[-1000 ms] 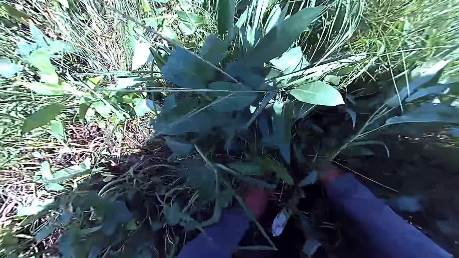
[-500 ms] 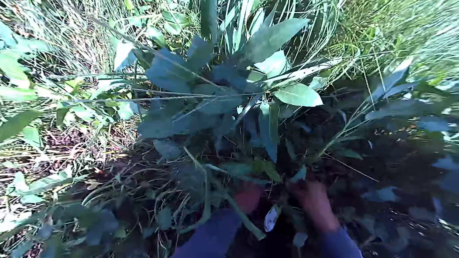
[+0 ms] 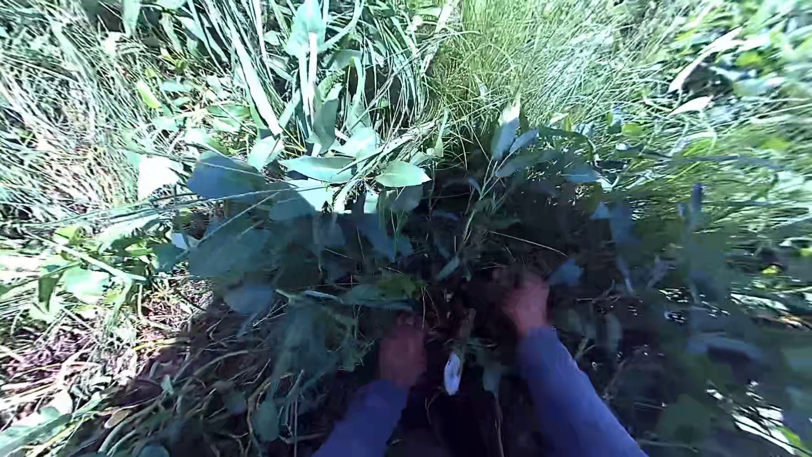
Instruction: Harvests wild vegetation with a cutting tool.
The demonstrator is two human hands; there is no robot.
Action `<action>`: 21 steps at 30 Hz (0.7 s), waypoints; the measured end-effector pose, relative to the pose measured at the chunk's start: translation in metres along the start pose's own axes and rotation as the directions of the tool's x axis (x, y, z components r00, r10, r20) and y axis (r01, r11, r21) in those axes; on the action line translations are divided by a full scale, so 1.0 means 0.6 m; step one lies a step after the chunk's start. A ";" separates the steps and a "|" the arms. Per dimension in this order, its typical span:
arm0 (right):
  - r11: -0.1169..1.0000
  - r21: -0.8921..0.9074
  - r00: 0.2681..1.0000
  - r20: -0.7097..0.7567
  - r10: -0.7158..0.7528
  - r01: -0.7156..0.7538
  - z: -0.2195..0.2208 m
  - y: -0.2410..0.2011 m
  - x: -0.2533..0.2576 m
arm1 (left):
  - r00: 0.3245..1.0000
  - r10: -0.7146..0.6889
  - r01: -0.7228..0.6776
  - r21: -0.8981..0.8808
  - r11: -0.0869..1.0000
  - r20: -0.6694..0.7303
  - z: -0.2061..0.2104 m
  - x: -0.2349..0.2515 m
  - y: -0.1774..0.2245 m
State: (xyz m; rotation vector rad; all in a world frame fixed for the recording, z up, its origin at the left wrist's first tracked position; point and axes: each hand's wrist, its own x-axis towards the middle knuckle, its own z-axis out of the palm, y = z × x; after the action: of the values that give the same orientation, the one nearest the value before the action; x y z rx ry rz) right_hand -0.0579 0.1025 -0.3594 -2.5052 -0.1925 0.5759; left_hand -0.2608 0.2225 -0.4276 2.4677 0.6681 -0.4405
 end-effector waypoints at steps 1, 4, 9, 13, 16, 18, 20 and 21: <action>0.996 -0.064 0.996 0.067 -0.053 0.057 0.009 0.006 0.011 | 1.000 -0.010 0.010 -0.002 1.000 0.004 -0.004 -0.002 0.001; 0.964 -0.191 0.944 0.308 -0.118 0.183 0.039 -0.017 0.017 | 1.000 -0.006 0.004 -0.054 0.999 -0.027 -0.017 -0.004 0.000; 0.945 -0.185 0.881 0.443 -0.163 0.268 0.057 -0.017 0.028 | 0.999 0.036 -0.036 -0.064 0.997 -0.002 -0.016 -0.009 -0.018; 0.947 -0.071 0.915 0.290 -0.281 0.314 0.046 0.007 0.060 | 1.000 0.022 -0.021 -0.046 0.999 0.017 -0.021 -0.010 -0.014; 0.958 -0.041 0.920 0.293 -0.259 0.283 0.035 0.005 0.059 | 1.000 0.030 -0.030 -0.061 0.998 -0.001 -0.019 -0.012 -0.015; 0.975 -0.098 0.918 0.366 -0.153 0.202 0.044 -0.006 0.046 | 0.999 0.039 -0.039 -0.057 0.998 -0.003 -0.018 -0.013 -0.017; 0.970 -0.166 0.907 0.411 -0.096 0.177 0.051 -0.018 0.034 | 0.998 0.058 -0.058 -0.036 0.998 -0.017 -0.012 -0.010 -0.019; 0.969 -0.177 0.910 0.405 -0.089 0.173 0.054 -0.018 0.029 | 0.998 0.063 -0.064 -0.032 0.997 -0.020 -0.010 -0.011 -0.019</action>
State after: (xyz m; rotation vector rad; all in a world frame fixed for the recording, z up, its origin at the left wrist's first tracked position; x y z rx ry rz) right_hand -0.0565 0.1315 -0.3843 -2.5205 -0.5988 1.0497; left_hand -0.2715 0.2317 -0.4249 2.4579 0.5976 -0.3795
